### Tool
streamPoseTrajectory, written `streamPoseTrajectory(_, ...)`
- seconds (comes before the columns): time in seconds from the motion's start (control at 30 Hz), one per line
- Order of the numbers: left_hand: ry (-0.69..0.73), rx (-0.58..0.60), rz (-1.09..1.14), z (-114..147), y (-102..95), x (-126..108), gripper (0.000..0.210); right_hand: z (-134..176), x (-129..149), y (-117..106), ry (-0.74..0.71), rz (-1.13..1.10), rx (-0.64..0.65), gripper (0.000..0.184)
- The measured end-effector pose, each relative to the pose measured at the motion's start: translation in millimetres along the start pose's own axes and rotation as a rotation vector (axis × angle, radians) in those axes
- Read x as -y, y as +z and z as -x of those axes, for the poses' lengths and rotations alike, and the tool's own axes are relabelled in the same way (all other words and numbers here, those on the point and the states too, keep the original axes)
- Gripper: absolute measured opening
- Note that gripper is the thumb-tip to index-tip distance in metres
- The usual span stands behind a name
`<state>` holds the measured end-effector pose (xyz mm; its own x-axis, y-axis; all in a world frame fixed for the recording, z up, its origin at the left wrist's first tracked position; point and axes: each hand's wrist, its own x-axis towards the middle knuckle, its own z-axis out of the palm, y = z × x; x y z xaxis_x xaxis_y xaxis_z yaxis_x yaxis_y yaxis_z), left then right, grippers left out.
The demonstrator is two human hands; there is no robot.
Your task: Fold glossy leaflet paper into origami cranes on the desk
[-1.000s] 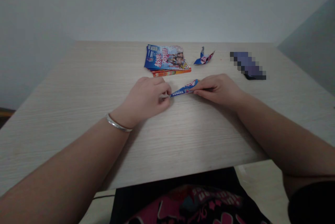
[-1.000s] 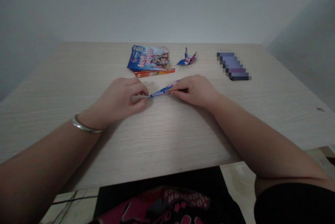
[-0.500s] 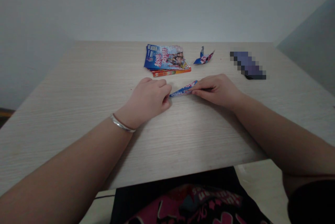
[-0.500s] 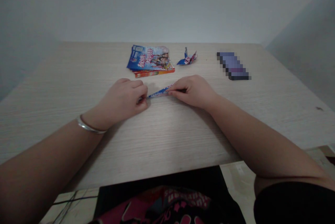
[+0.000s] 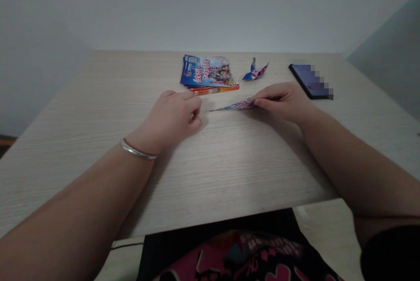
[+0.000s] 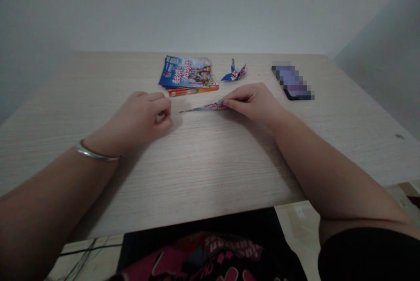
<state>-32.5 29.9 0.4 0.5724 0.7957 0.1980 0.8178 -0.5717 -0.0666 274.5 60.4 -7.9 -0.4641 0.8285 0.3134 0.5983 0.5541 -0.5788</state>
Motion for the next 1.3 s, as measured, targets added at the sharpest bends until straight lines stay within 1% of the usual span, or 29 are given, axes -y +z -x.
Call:
streamPoseTrajectory(0.07, -0.037, -0.057, 0.086, 1.0, -1.9, 0.0, 0.011, -0.3, -1.7, 0.5, -0.027, -0.009, 0.016, 0.025)
streamPoseTrajectory(0.1, -0.034, -0.096, 0.136, 1.4, -2.2, -0.7, 0.015, -0.7, -1.5, 2.3, -0.052, -0.005, 0.035, 0.025)
streamPoseTrajectory(0.13, -0.011, -0.128, 0.181, 1.6, -2.0, -1.7, 0.02, -1.4, -0.7, 5.1, -0.085, 0.001, 0.06, 0.024)
streamPoseTrajectory(0.2, 0.092, -0.146, 0.243, 1.1, 0.2, -4.2, 0.032, -3.4, 2.3, 12.7, -0.176, 0.009, 0.124, 0.023)
streamPoseTrajectory(0.23, 0.153, -0.131, 0.254, 0.4, 2.0, -5.3, 0.037, -4.5, 4.0, 16.7, -0.228, 0.009, 0.149, 0.023)
streamPoseTrajectory(0.27, 0.216, -0.105, 0.257, -0.5, 4.0, -6.4, 0.037, -5.6, 5.7, 20.5, -0.275, 0.012, 0.165, 0.023)
streamPoseTrajectory(0.33, 0.299, -0.055, 0.243, -2.7, 7.5, -7.9, 0.032, -7.3, 8.0, 25.9, -0.349, 0.055, 0.198, 0.021)
streamPoseTrajectory(0.4, 0.328, -0.026, 0.221, -4.5, 9.1, -8.8, 0.031, -8.0, 7.5, 27.2, -0.396, 0.111, 0.217, 0.021)
streamPoseTrajectory(0.47, 0.323, -0.004, 0.197, -5.2, 8.2, -9.4, 0.032, -8.1, 3.6, 24.3, -0.418, 0.159, 0.218, 0.022)
streamPoseTrajectory(0.6, 0.3, 0.041, 0.133, -4.0, 2.8, -10.8, 0.034, -8.9, -10.6, 11.4, -0.422, 0.2, 0.212, 0.023)
streamPoseTrajectory(0.73, 0.299, 0.064, 0.096, -2.3, -1.3, -12.8, 0.03, -11.1, -20.1, -1.1, -0.403, 0.189, 0.281, 0.025)
streamPoseTrajectory(0.83, 0.292, 0.089, 0.093, -1.4, -3.1, -14.8, 0.029, -11.2, -22.0, -7.4, -0.393, 0.202, 0.315, 0.03)
streamPoseTrajectory(0.9, 0.282, 0.093, 0.096, -0.8, -4.0, -16.3, 0.029, -10.4, -23.8, -11.8, -0.383, 0.253, 0.306, 0.031)
streamPoseTrajectory(1.0, 0.281, 0.087, 0.112, 0.0, -4.4, -17.2, 0.029, -8.8, -29.3, -19.7, -0.342, 0.325, 0.269, 0.026)
streamPoseTrajectory(1.07, 0.288, 0.087, 0.139, 0.2, -4.2, -16.5, 0.03, -7.8, -32.3, -23.4, -0.308, 0.344, 0.266, 0.023)
streamPoseTrajectory(1.13, 0.296, 0.088, 0.16, 0.3, -3.7, -14.9, 0.031, -6.9, -31.3, -22.6, -0.282, 0.35, 0.258, 0.025)
streamPoseTrajectory(1.17, 0.301, 0.088, 0.167, 0.3, -3.4, -14.0, 0.031, -6.6, -28.8, -19.9, -0.271, 0.349, 0.232, 0.026)
streamPoseTrajectory(1.2, 0.306, 0.086, 0.172, 0.3, -3.0, -13.2, 0.031, -6.3, -24.9, -15.8, -0.249, 0.353, 0.196, 0.028)
streamPoseTrajectory(1.27, 0.312, 0.084, 0.188, 0.1, -2.1, -12.3, 0.031, -6.4, -14.2, -4.6, -0.194, 0.372, 0.178, 0.032)
streamPoseTrajectory(1.3, 0.314, 0.084, 0.199, -0.1, -1.5, -12.1, 0.031, -6.7, -8.4, 1.7, -0.188, 0.384, 0.164, 0.035)
